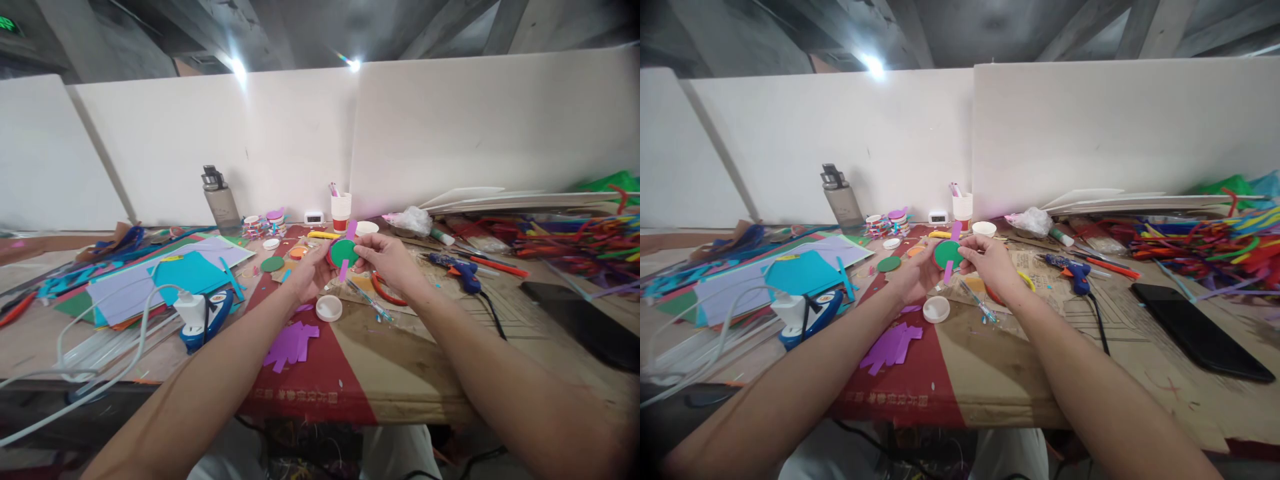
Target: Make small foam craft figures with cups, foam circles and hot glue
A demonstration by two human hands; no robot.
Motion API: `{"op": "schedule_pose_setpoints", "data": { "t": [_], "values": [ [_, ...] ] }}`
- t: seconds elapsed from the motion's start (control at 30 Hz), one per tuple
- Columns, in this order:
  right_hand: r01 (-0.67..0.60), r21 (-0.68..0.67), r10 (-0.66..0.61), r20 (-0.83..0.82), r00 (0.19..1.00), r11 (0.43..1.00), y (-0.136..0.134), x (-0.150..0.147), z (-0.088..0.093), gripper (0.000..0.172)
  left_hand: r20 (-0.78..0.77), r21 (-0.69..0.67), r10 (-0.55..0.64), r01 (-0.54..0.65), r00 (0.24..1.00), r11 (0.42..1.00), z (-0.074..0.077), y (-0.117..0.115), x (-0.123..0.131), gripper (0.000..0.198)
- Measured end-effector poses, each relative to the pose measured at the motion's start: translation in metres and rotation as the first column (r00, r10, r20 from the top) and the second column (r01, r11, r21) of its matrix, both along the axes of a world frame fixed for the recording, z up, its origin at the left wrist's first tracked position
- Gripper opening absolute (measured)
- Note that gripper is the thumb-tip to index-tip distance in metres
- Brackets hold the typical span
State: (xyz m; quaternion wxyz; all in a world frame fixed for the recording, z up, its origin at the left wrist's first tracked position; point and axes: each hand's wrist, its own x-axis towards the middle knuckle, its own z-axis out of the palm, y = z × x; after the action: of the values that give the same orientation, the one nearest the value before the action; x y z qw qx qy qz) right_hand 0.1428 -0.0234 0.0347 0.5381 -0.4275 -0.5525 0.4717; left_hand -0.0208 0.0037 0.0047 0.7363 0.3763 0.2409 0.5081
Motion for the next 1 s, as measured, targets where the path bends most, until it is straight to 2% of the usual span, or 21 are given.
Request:
{"op": "schedule_pose_setpoints", "data": {
  "t": [0.37, 0.53, 0.73, 1.0],
  "values": [
    [0.024, 0.008, -0.024, -0.004, 1.000, 1.000, 0.005, 0.001, -0.005, 0.015, -0.012, 0.010, -0.027, 0.027, 1.000, 1.000, 0.001, -0.001, -0.002, 0.022],
    [0.036, 0.037, -0.037, 0.045, 0.998, 0.999, 0.008, 0.002, -0.008, 0.014, -0.004, 0.033, -0.015, 0.015, 1.000, 0.999, -0.002, 0.000, -0.002, 0.020],
    [0.046, 0.154, -0.062, 0.102, 0.993, 0.987, 0.010, 0.003, -0.012, 0.016, -0.037, 0.075, -0.039, 0.041, 0.999, 0.996, -0.004, 0.001, -0.003, 0.023],
    [0.059, 0.146, -0.082, 0.161, 0.983, 0.987, 0.012, 0.004, -0.012, 0.015, -0.108, 0.091, -0.025, 0.035, 0.994, 0.995, -0.007, 0.002, -0.003, 0.028]
  ]
}}
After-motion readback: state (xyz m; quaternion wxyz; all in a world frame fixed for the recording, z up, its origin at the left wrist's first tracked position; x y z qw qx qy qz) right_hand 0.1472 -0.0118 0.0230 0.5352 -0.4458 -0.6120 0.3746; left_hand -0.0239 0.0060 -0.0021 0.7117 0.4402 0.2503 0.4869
